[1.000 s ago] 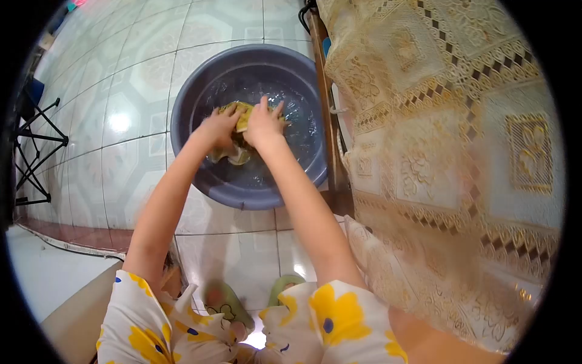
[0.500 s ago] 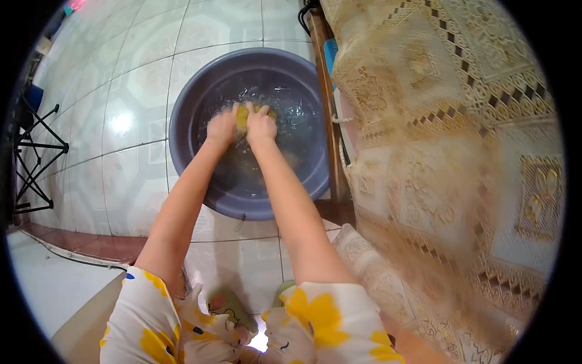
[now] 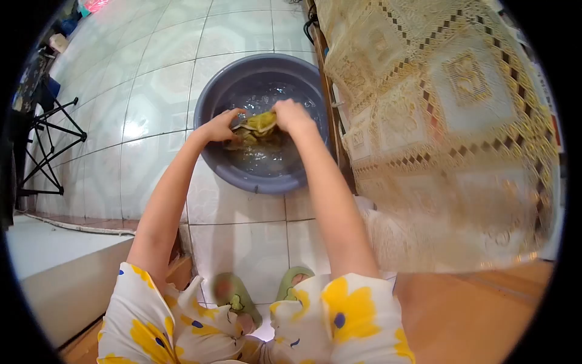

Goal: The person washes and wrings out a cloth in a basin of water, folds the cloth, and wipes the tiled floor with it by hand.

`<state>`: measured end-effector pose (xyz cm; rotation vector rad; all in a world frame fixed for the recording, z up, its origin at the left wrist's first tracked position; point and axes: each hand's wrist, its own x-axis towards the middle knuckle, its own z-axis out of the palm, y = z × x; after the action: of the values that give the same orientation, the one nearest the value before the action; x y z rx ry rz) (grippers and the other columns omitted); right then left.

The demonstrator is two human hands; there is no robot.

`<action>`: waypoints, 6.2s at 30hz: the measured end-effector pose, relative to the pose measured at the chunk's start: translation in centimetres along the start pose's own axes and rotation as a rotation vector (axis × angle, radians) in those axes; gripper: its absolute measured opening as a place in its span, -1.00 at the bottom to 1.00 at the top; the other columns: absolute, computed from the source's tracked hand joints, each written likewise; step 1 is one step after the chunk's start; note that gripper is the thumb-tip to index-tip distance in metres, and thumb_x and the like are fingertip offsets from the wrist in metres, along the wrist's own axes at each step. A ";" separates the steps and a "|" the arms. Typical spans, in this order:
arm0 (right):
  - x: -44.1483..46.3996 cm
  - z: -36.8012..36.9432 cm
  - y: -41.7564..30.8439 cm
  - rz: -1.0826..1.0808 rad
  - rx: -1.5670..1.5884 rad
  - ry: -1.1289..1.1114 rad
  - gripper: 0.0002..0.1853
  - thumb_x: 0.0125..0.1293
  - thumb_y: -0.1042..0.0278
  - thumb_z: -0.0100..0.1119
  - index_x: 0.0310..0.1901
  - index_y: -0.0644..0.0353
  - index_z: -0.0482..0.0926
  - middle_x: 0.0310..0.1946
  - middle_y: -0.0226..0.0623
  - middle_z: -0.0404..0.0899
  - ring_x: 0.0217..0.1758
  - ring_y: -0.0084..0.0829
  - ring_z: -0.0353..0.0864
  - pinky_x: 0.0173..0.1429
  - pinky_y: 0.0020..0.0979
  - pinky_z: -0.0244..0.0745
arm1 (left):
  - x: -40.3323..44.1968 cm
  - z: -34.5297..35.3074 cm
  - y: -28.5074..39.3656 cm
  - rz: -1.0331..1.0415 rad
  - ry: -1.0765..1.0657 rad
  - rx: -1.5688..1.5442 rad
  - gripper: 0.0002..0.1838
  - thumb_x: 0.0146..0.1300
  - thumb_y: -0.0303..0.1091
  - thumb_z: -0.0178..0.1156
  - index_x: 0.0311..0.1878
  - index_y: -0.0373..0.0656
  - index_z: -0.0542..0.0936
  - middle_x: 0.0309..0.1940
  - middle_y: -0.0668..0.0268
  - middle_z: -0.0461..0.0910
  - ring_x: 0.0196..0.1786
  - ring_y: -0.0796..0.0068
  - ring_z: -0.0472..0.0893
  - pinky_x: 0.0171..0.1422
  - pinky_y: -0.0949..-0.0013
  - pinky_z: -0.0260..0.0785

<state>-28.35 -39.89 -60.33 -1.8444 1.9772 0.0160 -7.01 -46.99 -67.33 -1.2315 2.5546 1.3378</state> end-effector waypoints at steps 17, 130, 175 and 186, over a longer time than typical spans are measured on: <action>-6.3 -15.8 -11.3 -0.612 0.985 0.735 -0.75 0.05 0.53 0.04 -0.22 0.20 0.63 -0.37 -0.28 0.63 -0.29 -0.45 0.59 -0.14 -0.48 0.46 | -3.2 -1.7 11.8 0.483 0.691 -0.508 0.03 -0.27 -0.23 0.56 0.29 -0.19 0.16 0.13 0.03 0.40 0.21 0.13 0.42 0.27 0.23 0.24; -3.0 1.1 -1.3 -0.326 2.163 -0.315 -0.56 0.38 0.05 -0.20 0.16 0.10 0.38 0.05 -0.23 0.51 0.05 -0.32 0.57 -0.05 -0.20 0.62 | -7.6 -4.2 16.4 0.960 0.412 0.566 -0.13 -0.53 -0.21 0.52 0.10 0.06 0.52 0.38 0.30 0.18 0.44 0.04 0.11 0.40 -0.02 0.14; -0.2 3.7 -2.9 0.045 1.528 0.344 -0.67 0.15 0.17 0.25 -0.12 0.17 0.55 -0.24 -0.26 0.62 -0.20 -0.33 0.62 -0.13 -0.33 0.49 | -0.2 2.4 6.9 0.006 0.750 -1.695 -0.79 0.23 -0.30 0.01 -0.50 -0.13 0.48 -0.57 0.34 0.50 -0.47 0.42 0.52 -0.32 0.38 0.38; -0.2 4.3 -3.5 -0.160 2.443 0.020 -0.63 0.29 0.06 0.02 -0.10 0.21 0.53 -0.20 -0.21 0.61 -0.14 -0.32 0.62 -0.06 -0.25 0.56 | -3.0 0.7 14.0 0.439 1.116 -0.811 -0.79 0.24 -0.38 0.16 -0.48 -0.28 0.53 -0.56 0.33 0.56 -0.46 0.57 0.49 -0.30 0.49 0.32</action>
<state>-23.69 -38.87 -63.14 -0.1482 0.4658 -1.5331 -14.17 -40.01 -57.08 -2.0796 3.1662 2.5102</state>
